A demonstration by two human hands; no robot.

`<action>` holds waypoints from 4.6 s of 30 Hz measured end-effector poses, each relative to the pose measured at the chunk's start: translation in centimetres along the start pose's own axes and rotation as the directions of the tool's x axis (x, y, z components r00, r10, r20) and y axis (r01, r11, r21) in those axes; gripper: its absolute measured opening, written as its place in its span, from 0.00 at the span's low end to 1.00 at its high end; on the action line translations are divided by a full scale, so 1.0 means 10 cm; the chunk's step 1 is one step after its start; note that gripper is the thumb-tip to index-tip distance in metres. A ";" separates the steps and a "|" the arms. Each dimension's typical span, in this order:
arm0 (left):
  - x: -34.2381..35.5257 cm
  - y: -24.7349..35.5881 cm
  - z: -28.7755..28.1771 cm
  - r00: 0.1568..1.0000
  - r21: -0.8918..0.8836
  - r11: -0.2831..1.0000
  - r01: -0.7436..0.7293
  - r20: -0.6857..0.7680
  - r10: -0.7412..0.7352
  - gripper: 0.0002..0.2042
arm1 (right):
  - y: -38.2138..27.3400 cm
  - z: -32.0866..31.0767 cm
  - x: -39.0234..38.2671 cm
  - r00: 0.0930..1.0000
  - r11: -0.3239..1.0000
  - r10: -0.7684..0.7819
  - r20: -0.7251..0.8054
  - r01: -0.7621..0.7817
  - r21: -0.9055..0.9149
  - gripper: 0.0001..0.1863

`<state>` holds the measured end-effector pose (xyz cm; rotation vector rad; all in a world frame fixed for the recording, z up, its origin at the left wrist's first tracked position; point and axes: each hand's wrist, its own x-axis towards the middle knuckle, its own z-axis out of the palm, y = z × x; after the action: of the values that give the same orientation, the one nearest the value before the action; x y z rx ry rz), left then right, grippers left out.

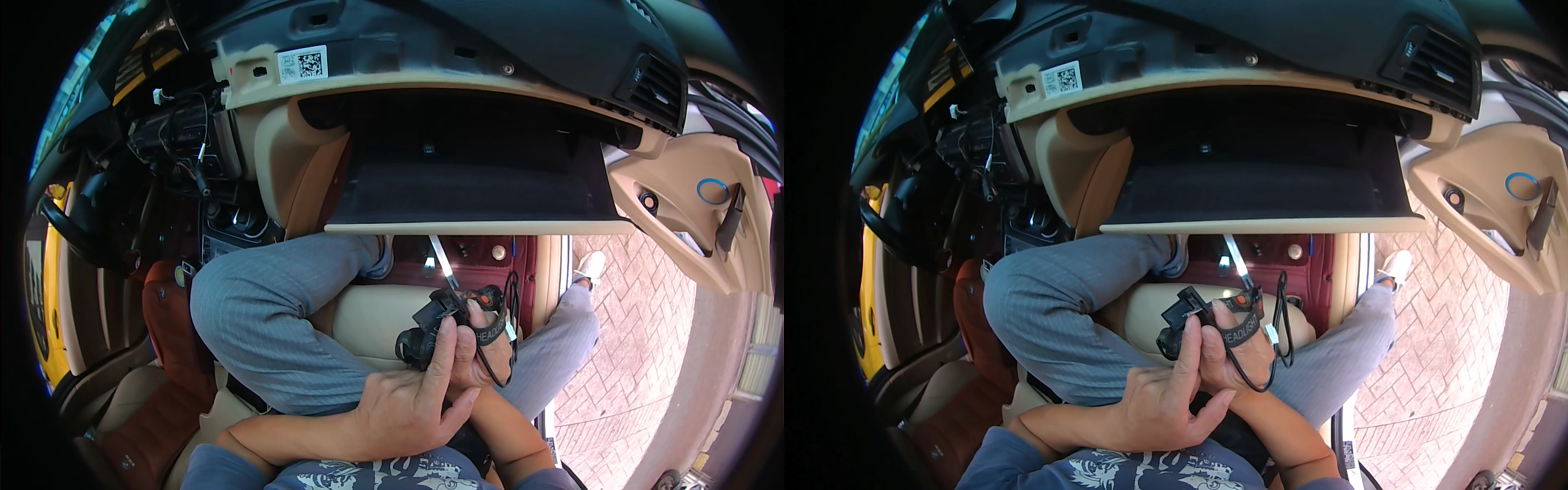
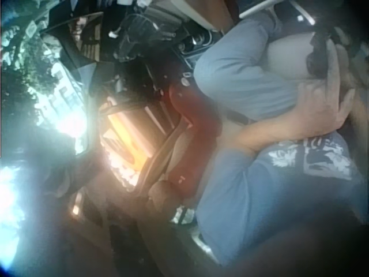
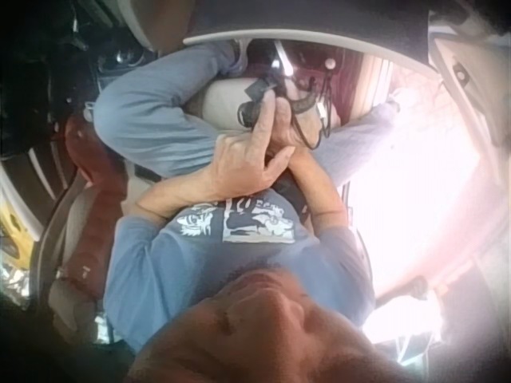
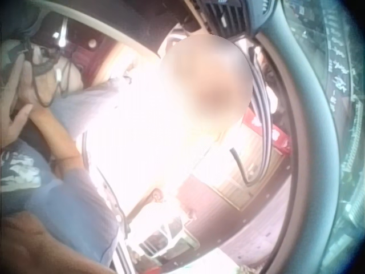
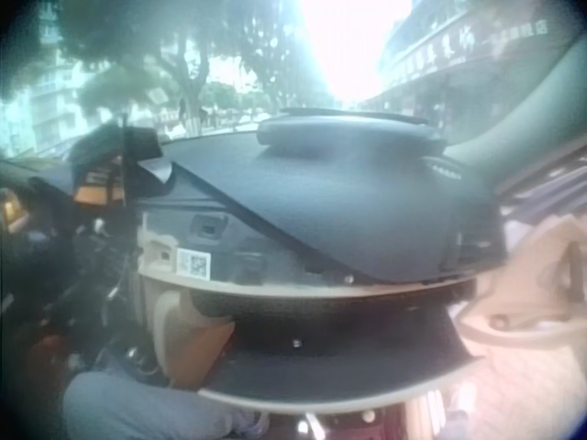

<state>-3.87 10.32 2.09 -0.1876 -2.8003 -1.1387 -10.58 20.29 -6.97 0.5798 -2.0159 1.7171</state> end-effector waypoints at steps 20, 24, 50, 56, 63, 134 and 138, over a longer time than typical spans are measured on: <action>-0.04 0.03 -0.03 0.995 0.160 0.984 -0.073 -0.062 0.083 0.42 | -0.09 -0.03 -0.09 0.993 0.985 0.117 -0.017 -0.114 0.132 0.19; -0.03 0.02 -0.02 0.991 0.141 0.985 -0.097 -0.079 0.109 0.42 | 0.08 0.06 -0.17 0.986 0.969 0.135 -0.096 -0.111 0.218 0.15; 0.23 -0.05 -0.41 0.992 -0.039 0.998 -0.047 -0.117 0.042 0.24 | -0.14 -0.02 0.07 0.992 0.983 0.108 -0.065 -0.096 0.158 0.17; 0.27 -0.07 -0.43 0.996 -0.179 0.984 0.020 -0.081 -0.035 0.24 | -0.14 -0.04 0.08 0.996 0.994 0.084 -0.043 -0.081 0.071 0.19; 0.28 -0.10 -0.45 0.961 -0.444 0.856 0.264 0.050 -0.271 0.22 | -0.18 -0.02 0.11 0.995 0.992 0.097 -0.030 -0.094 0.086 0.14; 0.34 -0.26 -0.20 0.924 0.020 0.996 -0.082 -0.373 0.084 0.07 | -0.15 -0.01 -0.08 0.952 0.909 0.305 0.003 -0.292 0.298 0.14; 0.37 -0.30 -0.17 0.903 0.000 0.988 -0.151 -0.406 0.138 0.07 | -0.16 0.00 -0.05 0.961 0.917 0.275 -0.008 -0.259 0.303 0.12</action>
<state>-7.88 7.28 1.79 -0.1400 -2.3633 -1.0474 -9.25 20.07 -5.94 0.3583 -1.8806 2.2023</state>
